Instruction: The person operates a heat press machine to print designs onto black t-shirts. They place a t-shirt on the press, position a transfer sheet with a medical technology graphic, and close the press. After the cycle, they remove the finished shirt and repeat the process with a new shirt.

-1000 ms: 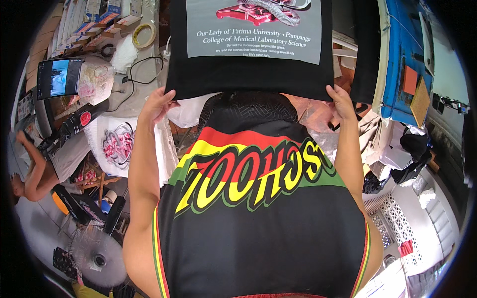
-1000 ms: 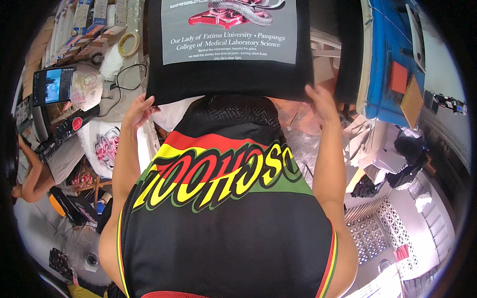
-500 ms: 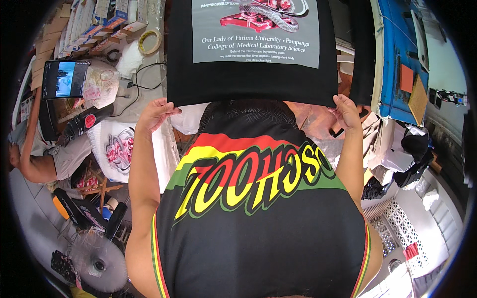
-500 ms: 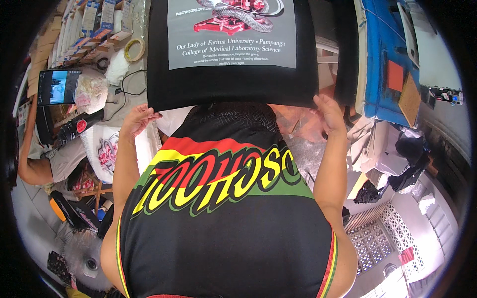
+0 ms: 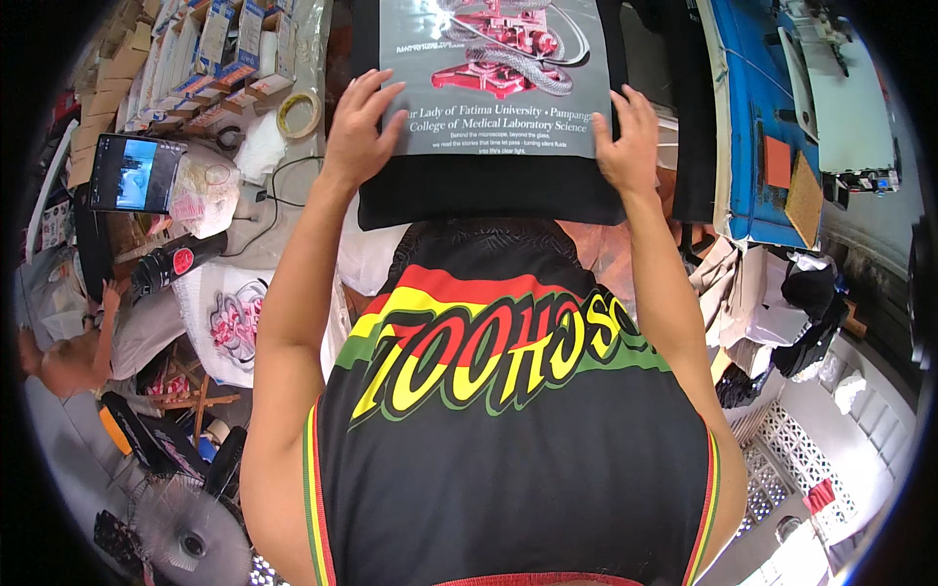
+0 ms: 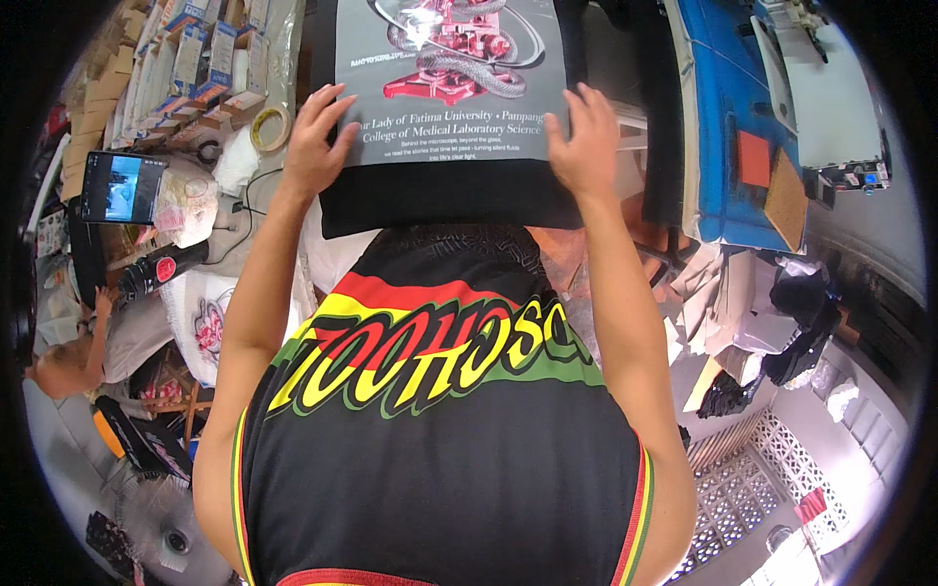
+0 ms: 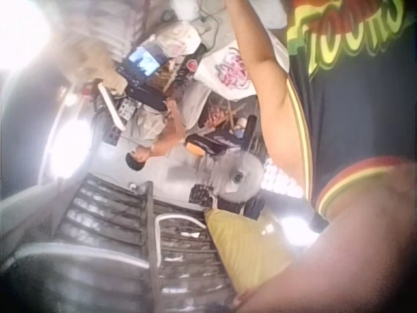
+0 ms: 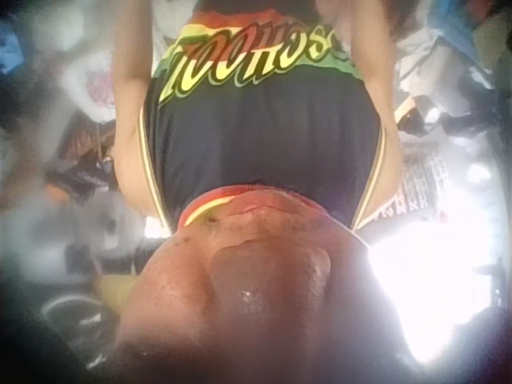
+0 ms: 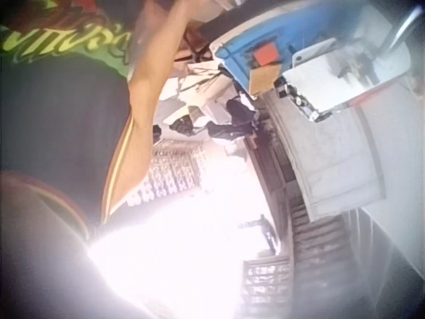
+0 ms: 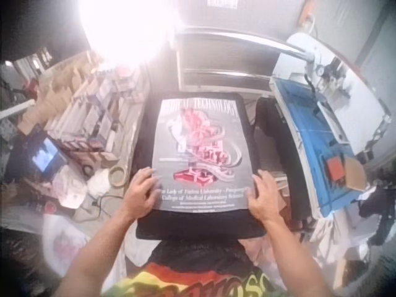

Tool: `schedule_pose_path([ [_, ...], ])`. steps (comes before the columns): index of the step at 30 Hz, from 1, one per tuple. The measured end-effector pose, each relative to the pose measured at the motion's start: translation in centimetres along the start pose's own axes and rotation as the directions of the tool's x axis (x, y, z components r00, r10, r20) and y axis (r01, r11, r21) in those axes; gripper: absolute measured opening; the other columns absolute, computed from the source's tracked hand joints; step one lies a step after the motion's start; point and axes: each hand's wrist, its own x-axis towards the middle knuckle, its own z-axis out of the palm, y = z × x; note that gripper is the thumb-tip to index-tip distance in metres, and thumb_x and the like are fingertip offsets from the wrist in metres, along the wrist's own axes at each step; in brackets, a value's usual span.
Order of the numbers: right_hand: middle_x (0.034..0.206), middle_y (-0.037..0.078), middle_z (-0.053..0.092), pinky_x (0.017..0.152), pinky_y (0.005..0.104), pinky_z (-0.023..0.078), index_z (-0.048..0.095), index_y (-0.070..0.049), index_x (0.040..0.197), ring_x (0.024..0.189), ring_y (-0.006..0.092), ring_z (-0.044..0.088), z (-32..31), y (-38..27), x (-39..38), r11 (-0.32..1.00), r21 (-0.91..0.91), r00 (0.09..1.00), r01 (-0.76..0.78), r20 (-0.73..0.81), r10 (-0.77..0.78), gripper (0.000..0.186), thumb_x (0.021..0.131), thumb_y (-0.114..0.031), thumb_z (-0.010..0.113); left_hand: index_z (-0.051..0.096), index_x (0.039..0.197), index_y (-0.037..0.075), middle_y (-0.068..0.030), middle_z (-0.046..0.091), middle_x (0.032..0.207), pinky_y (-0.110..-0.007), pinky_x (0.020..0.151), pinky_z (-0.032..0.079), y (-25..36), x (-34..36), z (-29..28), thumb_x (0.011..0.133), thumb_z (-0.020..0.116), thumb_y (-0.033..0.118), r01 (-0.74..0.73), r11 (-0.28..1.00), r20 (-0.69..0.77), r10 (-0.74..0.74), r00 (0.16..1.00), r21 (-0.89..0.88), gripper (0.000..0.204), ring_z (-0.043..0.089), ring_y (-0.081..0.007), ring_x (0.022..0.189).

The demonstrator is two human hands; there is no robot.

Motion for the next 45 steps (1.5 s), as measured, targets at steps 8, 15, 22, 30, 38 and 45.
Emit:
schedule_pose_path([
  [8, 0.142, 0.011, 0.055, 0.112, 0.0499, 0.033, 0.065, -0.011, 0.129, 0.137, 0.0347, 0.043, 1.9, 0.1, -0.1, 0.998, -0.040, 0.992, 0.050, 0.122, -0.045, 0.051, 0.089, -0.042, 0.068, 0.059, 0.137, 0.013, -0.0114, 0.049, 0.148, -0.054, 0.119, 0.023, -0.3, 1.0, 1.3, 0.085, 0.076, 0.028, -0.011, 0.997, 0.101, 0.003, 0.995, 0.077, 0.057, 0.038, -0.0337, 0.142],
  [15, 0.141, 0.010, 0.056, 0.110, 0.0499, 0.034, 0.068, -0.012, 0.125, 0.136, 0.0348, 0.044, 1.6, -0.2, 0.0, 0.996, -0.064, 0.992, 0.056, 0.113, -0.049, 0.051, 0.086, -0.044, 0.070, 0.061, 0.135, 0.013, -0.0111, 0.049, 0.149, -0.052, 0.120, 0.023, -0.5, 0.9, 1.4, 0.083, 0.077, 0.023, 0.018, 1.000, 0.076, -0.019, 0.997, 0.013, 0.055, 0.038, -0.0328, 0.143],
  [22, 0.140, 0.013, 0.056, 0.109, 0.0497, 0.036, 0.069, -0.012, 0.123, 0.134, 0.0363, 0.046, 1.5, -0.5, 0.2, 0.999, -0.033, 0.995, 0.040, 0.095, -0.037, 0.050, 0.084, -0.043, 0.073, 0.064, 0.131, 0.011, -0.0112, 0.052, 0.146, -0.052, 0.119, 0.024, -0.6, 1.0, 1.4, 0.082, 0.079, 0.025, 0.013, 1.000, 0.063, -0.013, 0.998, -0.001, 0.053, 0.040, -0.0336, 0.142],
  [30, 0.141, 0.014, 0.055, 0.109, 0.0497, 0.037, 0.067, -0.012, 0.125, 0.134, 0.0381, 0.046, 1.4, -0.4, -0.1, 0.999, -0.010, 0.994, 0.045, 0.100, -0.044, 0.051, 0.082, -0.039, 0.075, 0.064, 0.130, 0.011, -0.0118, 0.052, 0.146, -0.053, 0.119, 0.024, -0.4, 1.1, 1.1, 0.077, 0.081, 0.018, 0.024, 1.000, 0.061, -0.024, 0.998, -0.010, 0.056, 0.041, -0.0346, 0.141],
  [38, 0.142, 0.017, 0.051, 0.111, 0.0505, 0.036, 0.065, -0.009, 0.126, 0.134, 0.0407, 0.043, 0.5, -1.2, 1.3, 0.999, 0.041, 0.989, -0.001, 0.150, -0.005, 0.051, 0.082, -0.035, 0.075, 0.065, 0.121, 0.008, -0.0134, 0.054, 0.140, -0.054, 0.118, 0.025, 1.0, 2.4, -0.1, 0.076, 0.079, 0.021, 0.088, 0.996, 0.095, -0.090, 0.991, 0.018, 0.049, 0.041, -0.0357, 0.139],
  [45, 0.142, 0.017, 0.051, 0.109, 0.0520, 0.039, 0.065, -0.009, 0.125, 0.133, 0.0421, 0.043, 0.2, -1.0, 1.9, 0.999, 0.039, 0.983, -0.004, 0.183, -0.003, 0.052, 0.081, -0.034, 0.076, 0.062, 0.118, 0.004, -0.0163, 0.055, 0.130, -0.053, 0.115, 0.030, -0.5, 13.8, 2.3, 0.083, 0.070, 0.016, -0.124, 0.990, 0.172, 0.112, 0.979, 0.061, 0.038, 0.046, -0.0370, 0.130],
])
